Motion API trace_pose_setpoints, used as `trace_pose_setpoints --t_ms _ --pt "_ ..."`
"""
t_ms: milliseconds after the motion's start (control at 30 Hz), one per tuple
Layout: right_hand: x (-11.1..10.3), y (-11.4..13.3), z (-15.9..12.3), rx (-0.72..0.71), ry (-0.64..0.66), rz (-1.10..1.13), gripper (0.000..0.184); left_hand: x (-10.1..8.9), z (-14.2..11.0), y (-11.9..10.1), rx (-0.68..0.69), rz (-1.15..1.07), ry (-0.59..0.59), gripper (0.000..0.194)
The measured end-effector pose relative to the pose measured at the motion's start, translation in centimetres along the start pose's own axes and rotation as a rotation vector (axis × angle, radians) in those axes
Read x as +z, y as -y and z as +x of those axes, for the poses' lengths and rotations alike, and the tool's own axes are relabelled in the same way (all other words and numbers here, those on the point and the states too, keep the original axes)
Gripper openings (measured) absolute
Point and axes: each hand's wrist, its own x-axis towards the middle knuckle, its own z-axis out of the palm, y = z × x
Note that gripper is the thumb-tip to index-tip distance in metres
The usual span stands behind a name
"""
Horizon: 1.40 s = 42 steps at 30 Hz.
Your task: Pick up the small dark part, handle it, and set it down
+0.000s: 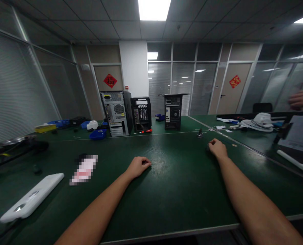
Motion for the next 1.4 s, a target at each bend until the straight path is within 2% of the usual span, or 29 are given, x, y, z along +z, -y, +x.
trace_pose_setpoints --t_ms 600,800,900,1000,1100,1200,1267,1400 --pt "0.8 -0.4 -0.5 0.020 0.020 -0.007 0.037 -0.1 -0.1 -0.3 -0.007 0.008 0.012 0.034" --pt "0.8 -0.1 -1.3 -0.051 0.110 -0.023 0.050 0.0 -0.1 -0.1 -0.006 0.001 0.010 0.035" --pt "0.6 0.8 -1.9 -0.116 0.140 -0.085 0.050 0.1 -0.1 0.0 0.002 -0.001 0.005 0.033" --pt "0.0 2.8 -3.1 -0.222 0.189 -0.116 0.048 0.1 -0.1 -0.1 0.020 0.002 -0.006 0.032" --pt "-0.5 6.4 -5.2 -0.415 0.231 -0.074 0.048 0.0 -0.2 -0.4 0.037 0.023 -0.010 0.031" --pt "-0.7 11.0 -8.8 -0.637 0.269 0.023 0.046 0.0 -0.4 -1.2 0.066 0.055 -0.011 0.032" --pt "-0.5 14.0 -11.6 -0.828 0.341 0.101 0.047 0.0 -0.6 -1.8 0.084 0.079 -0.017 0.035" --pt "0.2 18.1 -17.0 -1.116 0.458 0.197 0.061 0.2 -0.8 -2.8 0.118 0.114 -0.036 0.036"
